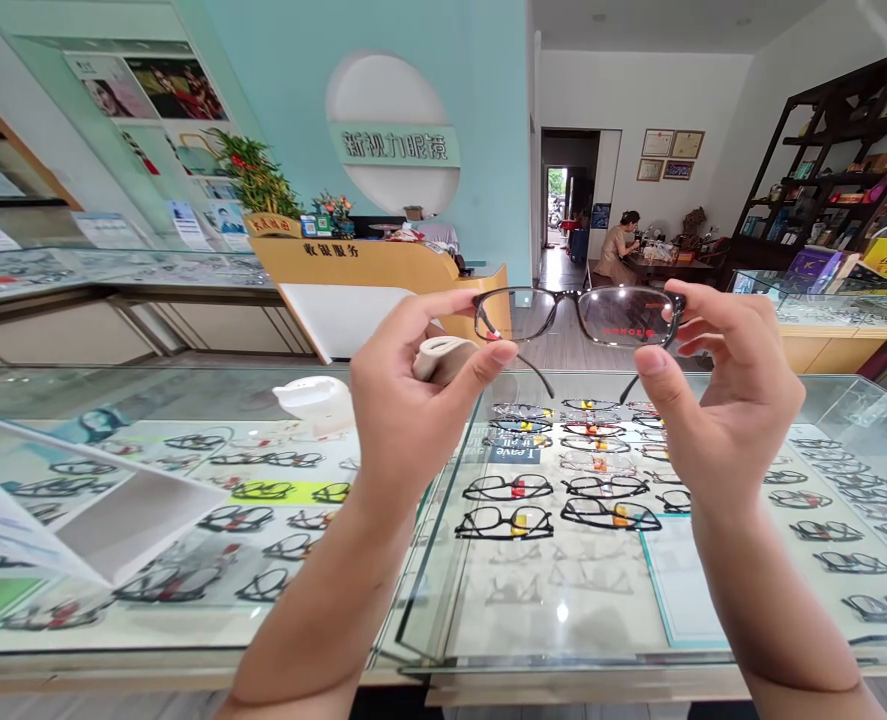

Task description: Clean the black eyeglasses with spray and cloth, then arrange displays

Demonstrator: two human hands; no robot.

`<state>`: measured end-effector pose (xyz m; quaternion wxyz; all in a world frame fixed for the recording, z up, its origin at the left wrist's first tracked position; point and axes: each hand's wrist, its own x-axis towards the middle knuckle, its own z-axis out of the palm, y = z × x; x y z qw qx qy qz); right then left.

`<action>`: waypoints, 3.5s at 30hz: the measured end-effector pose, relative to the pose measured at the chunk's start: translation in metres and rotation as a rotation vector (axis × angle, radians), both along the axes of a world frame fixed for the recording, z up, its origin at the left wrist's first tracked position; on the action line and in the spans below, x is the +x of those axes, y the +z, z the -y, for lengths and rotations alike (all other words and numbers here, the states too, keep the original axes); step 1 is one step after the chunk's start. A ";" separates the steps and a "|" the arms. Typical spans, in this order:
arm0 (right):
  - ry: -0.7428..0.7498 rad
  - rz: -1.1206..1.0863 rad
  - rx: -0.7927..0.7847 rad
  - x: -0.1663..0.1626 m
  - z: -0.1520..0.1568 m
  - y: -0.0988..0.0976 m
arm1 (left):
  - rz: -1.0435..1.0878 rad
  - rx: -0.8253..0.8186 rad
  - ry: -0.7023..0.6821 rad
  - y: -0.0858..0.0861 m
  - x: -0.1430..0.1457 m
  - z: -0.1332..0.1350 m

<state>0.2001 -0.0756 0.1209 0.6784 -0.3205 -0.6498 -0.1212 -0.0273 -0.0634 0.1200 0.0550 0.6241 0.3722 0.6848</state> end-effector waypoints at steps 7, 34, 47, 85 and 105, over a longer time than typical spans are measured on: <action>0.037 0.017 -0.090 0.002 0.001 0.001 | -0.052 0.088 0.032 -0.002 -0.001 -0.001; -0.159 0.173 0.066 -0.001 -0.001 -0.005 | -0.021 0.266 -0.006 -0.007 0.001 -0.027; 0.007 0.105 -0.117 -0.010 -0.004 -0.007 | 0.049 0.395 0.088 -0.013 0.006 -0.031; 0.533 -0.240 -0.206 -0.006 -0.012 -0.003 | -0.004 0.391 -0.085 -0.016 0.014 -0.032; 0.493 -0.243 -0.245 0.002 -0.023 -0.009 | 0.149 0.159 -0.210 -0.006 0.023 -0.004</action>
